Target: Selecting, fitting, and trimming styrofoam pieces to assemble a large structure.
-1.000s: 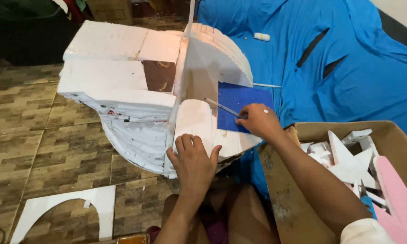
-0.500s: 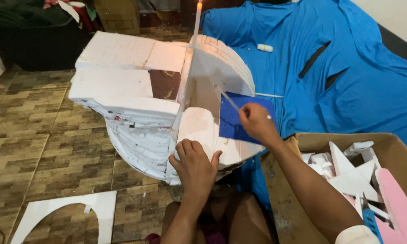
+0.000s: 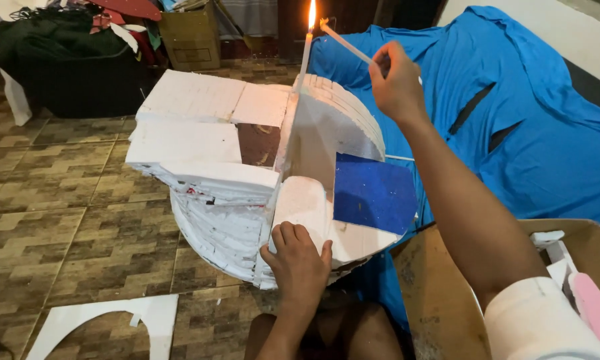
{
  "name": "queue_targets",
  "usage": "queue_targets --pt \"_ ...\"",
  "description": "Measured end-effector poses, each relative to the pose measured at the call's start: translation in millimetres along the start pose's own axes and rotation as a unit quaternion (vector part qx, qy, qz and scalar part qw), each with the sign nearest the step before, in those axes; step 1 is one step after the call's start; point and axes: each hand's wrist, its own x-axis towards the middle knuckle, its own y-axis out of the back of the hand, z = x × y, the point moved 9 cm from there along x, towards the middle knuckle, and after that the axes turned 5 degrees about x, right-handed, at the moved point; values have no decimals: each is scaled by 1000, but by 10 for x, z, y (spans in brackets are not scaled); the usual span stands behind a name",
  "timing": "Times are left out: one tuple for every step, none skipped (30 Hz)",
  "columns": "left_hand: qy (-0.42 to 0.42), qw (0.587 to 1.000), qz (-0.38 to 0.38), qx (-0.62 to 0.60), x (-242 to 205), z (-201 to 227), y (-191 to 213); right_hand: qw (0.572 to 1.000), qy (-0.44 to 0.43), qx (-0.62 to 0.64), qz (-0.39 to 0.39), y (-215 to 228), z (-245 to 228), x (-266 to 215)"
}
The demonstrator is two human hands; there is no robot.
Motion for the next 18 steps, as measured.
queue_targets --pt "-3 1000 -2 -9 1 2 -9 1000 8 -15 5 -12 -21 56" --pt "-6 1000 -4 -19 2 5 -16 999 15 -31 10 -23 -43 112" --pt "-6 1000 -3 -18 3 4 -35 999 16 -30 11 -37 -26 141" --pt "-4 1000 -4 -22 2 1 -58 999 20 -29 14 -47 -17 169" --pt "-2 1000 -6 -26 -1 -5 -83 999 24 -28 16 -63 -10 197" --pt "-1 1000 -5 -26 -1 -8 -82 999 25 -28 16 -67 -7 199" --pt "-1 1000 -15 -22 -1 -7 -99 999 25 -22 15 -73 -4 204" --pt "-1 1000 -25 -19 0 -7 -117 999 25 -17 13 -78 0 209" --pt "0 1000 -24 -19 -4 -10 -128 999 26 -17 13 -83 14 224" --pt "-2 1000 -25 -17 -7 -8 -144 999 27 -23 12 -90 28 240" --pt "-3 1000 -26 -14 -9 -6 -157 999 28 -30 11 -92 42 256" --pt "-3 1000 -26 -14 -14 -4 -153 999 29 -30 11 -103 57 271" --pt "-1 1000 -21 -10 -12 -5 -142 999 35 -37 16 -106 62 291" --pt "0 1000 -17 -6 -10 -5 -131 998 41 -44 21 -108 67 311" --pt "0 1000 -16 -6 -8 -7 -122 998 42 -43 21 -99 49 320" --pt "-1 1000 -20 -5 -7 -8 -123 998 36 -42 19 -95 41 329" --pt "-1 1000 -24 -4 -11 -4 -126 999 30 -41 16 -88 37 332" --pt "-2 1000 -24 -4 -10 -1 -137 999 30 -41 16 -79 25 336"
